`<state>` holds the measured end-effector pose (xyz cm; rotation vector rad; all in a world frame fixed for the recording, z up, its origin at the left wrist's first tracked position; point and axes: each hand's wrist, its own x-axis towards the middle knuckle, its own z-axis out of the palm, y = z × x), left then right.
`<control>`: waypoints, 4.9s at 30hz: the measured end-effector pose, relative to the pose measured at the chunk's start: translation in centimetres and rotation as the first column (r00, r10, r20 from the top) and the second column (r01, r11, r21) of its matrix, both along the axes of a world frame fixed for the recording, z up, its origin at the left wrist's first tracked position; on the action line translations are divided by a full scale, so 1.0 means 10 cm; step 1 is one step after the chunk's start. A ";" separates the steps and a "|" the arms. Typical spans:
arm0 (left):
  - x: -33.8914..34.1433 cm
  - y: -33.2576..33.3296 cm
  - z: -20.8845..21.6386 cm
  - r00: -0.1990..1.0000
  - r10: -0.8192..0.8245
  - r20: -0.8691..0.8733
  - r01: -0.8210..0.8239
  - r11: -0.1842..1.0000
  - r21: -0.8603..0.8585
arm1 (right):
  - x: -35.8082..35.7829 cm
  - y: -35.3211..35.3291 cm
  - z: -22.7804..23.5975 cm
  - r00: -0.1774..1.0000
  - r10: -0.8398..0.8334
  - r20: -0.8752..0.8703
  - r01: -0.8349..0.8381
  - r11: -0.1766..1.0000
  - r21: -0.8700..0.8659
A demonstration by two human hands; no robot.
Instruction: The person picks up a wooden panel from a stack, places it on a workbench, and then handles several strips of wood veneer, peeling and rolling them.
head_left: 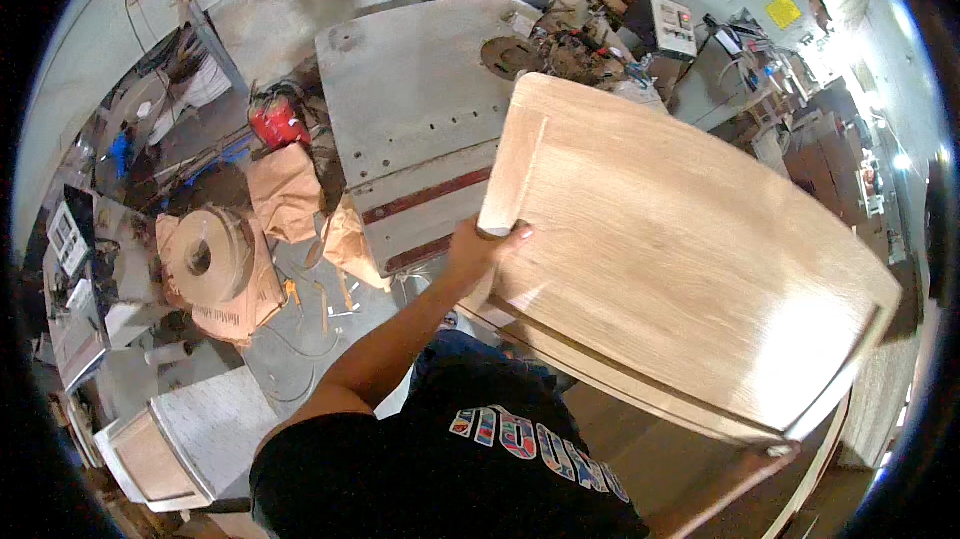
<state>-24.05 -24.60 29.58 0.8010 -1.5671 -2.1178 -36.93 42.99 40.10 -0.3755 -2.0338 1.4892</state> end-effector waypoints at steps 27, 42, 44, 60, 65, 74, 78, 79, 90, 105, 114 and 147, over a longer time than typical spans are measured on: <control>-2.84 -0.09 -0.80 0.670 0.153 0.726 0.408 0.741 -0.534 | -1.63 -0.08 -4.17 0.646 0.090 0.758 0.658 0.438 -0.613; -3.73 -0.74 -0.99 0.805 0.037 0.592 0.498 0.499 -0.709 | -0.68 -1.21 -3.46 0.505 0.257 0.824 0.368 0.799 -0.475; -3.79 -0.80 -1.26 0.862 0.069 0.503 0.434 0.414 -0.800 | -0.58 -1.41 -3.33 0.470 0.288 0.834 0.293 0.841 -0.455; -4.03 -1.05 -1.90 0.905 -0.297 0.304 0.354 0.128 -0.926 | -0.10 -2.10 -2.31 0.211 0.301 0.930 -0.072 0.954 -0.292; -4.01 -1.11 -1.84 0.876 -0.259 0.406 0.440 0.087 -0.894 | -0.19 -2.03 -2.28 0.146 0.320 0.936 -0.143 0.943 -0.301; -4.02 -1.14 -1.70 0.857 -0.344 0.384 0.463 0.187 -0.866 | -0.49 -1.65 -2.19 0.148 0.225 0.963 0.640 0.720 -0.267; -4.05 -1.21 -1.79 0.844 -0.344 0.412 0.491 0.184 -0.852 | -0.60 -2.09 -2.10 0.126 0.313 0.941 0.034 0.947 -0.319; -4.05 -1.21 -1.79 0.850 -0.332 0.409 0.484 0.189 -0.854 | -0.60 -2.15 -2.05 0.124 0.319 0.939 -0.026 0.947 -0.319; -4.10 -1.10 -1.92 0.925 -0.308 0.224 0.324 0.327 -0.888 | -0.56 -2.33 -1.75 0.056 0.346 0.936 -0.268 0.909 -0.320; -4.09 -1.15 -1.83 0.892 -0.309 0.329 0.408 0.239 -0.881 | -0.72 -3.12 -1.38 -0.003 0.213 0.977 -0.432 0.881 -0.193; -4.02 -1.22 -1.72 0.904 -0.242 0.353 0.404 0.205 -0.892 | -0.72 -2.89 -1.63 0.032 0.276 0.961 -0.483 0.846 -0.227; -4.22 -0.94 -1.45 0.905 -0.242 0.350 0.360 0.000 -0.933 | -0.46 -1.82 -2.68 0.340 0.136 0.931 -0.022 0.990 -0.137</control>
